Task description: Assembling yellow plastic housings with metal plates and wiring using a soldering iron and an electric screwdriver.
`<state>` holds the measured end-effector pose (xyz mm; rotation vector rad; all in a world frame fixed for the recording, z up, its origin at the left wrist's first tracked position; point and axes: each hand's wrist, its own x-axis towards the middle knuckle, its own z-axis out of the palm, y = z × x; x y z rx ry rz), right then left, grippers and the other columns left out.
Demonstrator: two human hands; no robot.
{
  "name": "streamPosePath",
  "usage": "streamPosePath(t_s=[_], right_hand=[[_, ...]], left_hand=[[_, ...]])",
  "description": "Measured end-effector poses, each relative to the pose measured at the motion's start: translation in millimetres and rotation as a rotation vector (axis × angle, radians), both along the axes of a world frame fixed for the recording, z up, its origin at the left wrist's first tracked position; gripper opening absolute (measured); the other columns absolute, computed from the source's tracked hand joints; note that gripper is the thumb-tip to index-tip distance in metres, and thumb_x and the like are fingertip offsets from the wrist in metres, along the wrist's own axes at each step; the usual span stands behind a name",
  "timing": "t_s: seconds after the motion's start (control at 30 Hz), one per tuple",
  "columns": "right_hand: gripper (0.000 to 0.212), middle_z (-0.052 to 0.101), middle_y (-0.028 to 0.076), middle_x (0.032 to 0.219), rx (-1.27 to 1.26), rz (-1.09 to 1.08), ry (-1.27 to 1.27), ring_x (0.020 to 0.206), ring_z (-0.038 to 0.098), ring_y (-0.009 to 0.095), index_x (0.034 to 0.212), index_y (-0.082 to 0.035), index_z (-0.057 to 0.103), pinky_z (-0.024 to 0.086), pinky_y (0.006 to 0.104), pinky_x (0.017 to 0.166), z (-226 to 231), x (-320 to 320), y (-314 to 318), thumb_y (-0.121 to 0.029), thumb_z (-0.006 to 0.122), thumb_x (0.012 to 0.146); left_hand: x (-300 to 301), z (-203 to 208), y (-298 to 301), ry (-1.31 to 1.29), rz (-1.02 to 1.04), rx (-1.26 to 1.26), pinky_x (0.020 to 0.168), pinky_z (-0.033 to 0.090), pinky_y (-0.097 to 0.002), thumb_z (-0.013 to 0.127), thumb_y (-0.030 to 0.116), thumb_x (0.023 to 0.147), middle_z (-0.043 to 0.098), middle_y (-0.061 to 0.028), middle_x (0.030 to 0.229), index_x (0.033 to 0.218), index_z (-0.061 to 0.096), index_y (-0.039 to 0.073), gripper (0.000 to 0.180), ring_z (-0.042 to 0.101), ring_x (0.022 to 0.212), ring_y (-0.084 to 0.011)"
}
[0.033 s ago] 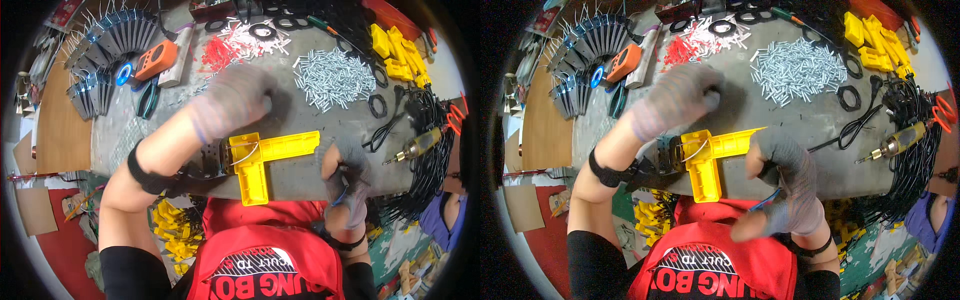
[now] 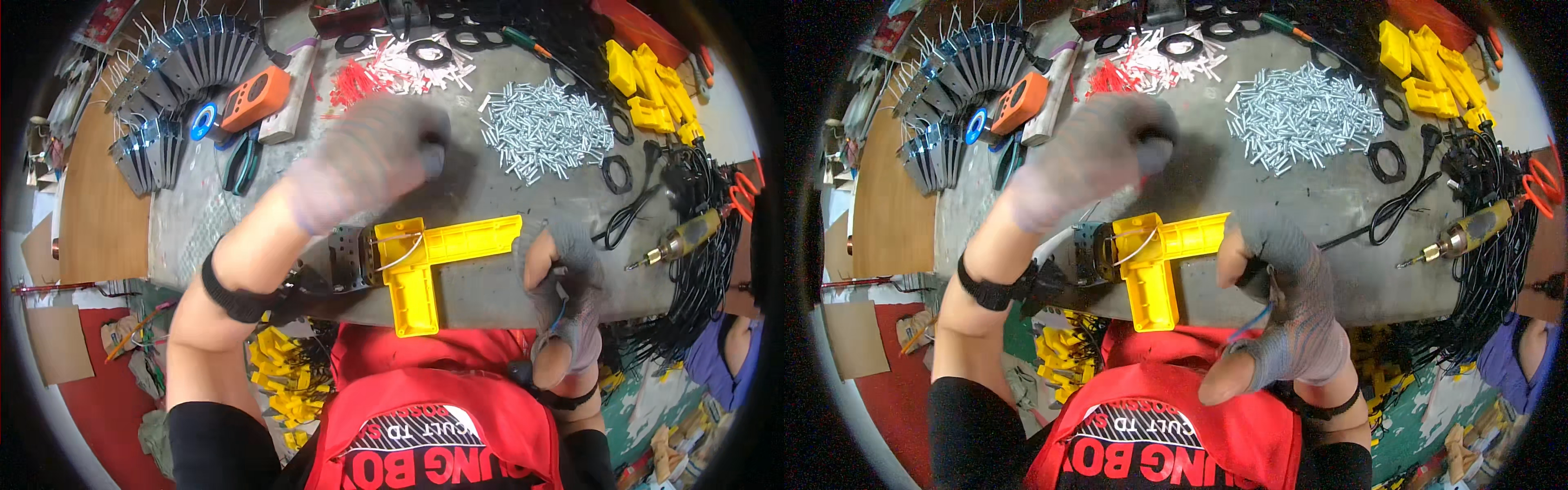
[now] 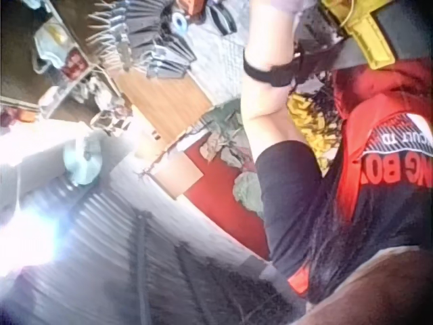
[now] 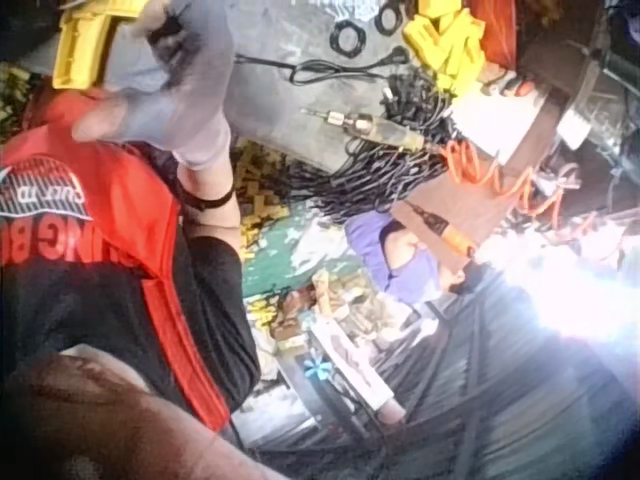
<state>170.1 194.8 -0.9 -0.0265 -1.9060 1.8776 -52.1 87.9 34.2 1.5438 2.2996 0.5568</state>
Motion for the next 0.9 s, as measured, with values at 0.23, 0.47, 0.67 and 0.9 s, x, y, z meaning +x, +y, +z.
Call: streamPosePath(t_s=[0.23,0.47,0.67,0.9], right_hand=[[0.017,0.054,-0.003,0.068,0.019,-0.275,-0.359,0.061,0.047,0.004,0.076,-0.004,0.057,0.038,0.0240,0.052,14,-33,-21,-0.009,0.073,0.081],[0.010,0.066,0.001,0.079,0.048,-0.253,-0.268,0.072,0.060,0.006,0.093,-0.001,0.068,0.049,0.0244,0.064,22,-45,-37,-0.007,0.069,0.085],[0.007,0.058,-0.005,0.070,0.057,-0.270,-0.277,0.063,0.051,0.004,0.085,-0.004,0.068,0.042,0.0216,0.057,23,-46,-38,-0.009,0.071,0.081],[0.008,0.059,-0.004,0.075,0.213,-0.189,-0.306,0.070,0.051,0.004,0.081,-0.004,0.066,0.041,0.0221,0.062,19,-53,-41,-0.009,0.072,0.081]], left_hand=[[50,20,-54,-0.953,0.470,0.566,0.073,0.049,-0.0247,0.073,0.024,0.082,0.066,-0.0041,0.086,0.097,0.066,0.003,0.026,0.061,0.078,-0.0111],[62,8,-69,-0.510,0.339,0.427,0.065,0.048,-0.0243,0.070,0.014,0.083,0.066,-0.0016,0.082,0.090,0.067,0.002,0.015,0.062,0.072,-0.0100],[56,5,-75,-0.823,0.290,0.375,0.058,0.043,-0.0228,0.071,0.017,0.080,0.058,0.0025,0.075,0.088,0.064,0.005,0.016,0.054,0.065,-0.0065],[52,6,-86,-0.938,0.328,0.344,0.059,0.041,-0.0197,0.071,0.017,0.079,0.056,0.0032,0.077,0.086,0.062,0.007,0.016,0.051,0.066,-0.0045]])
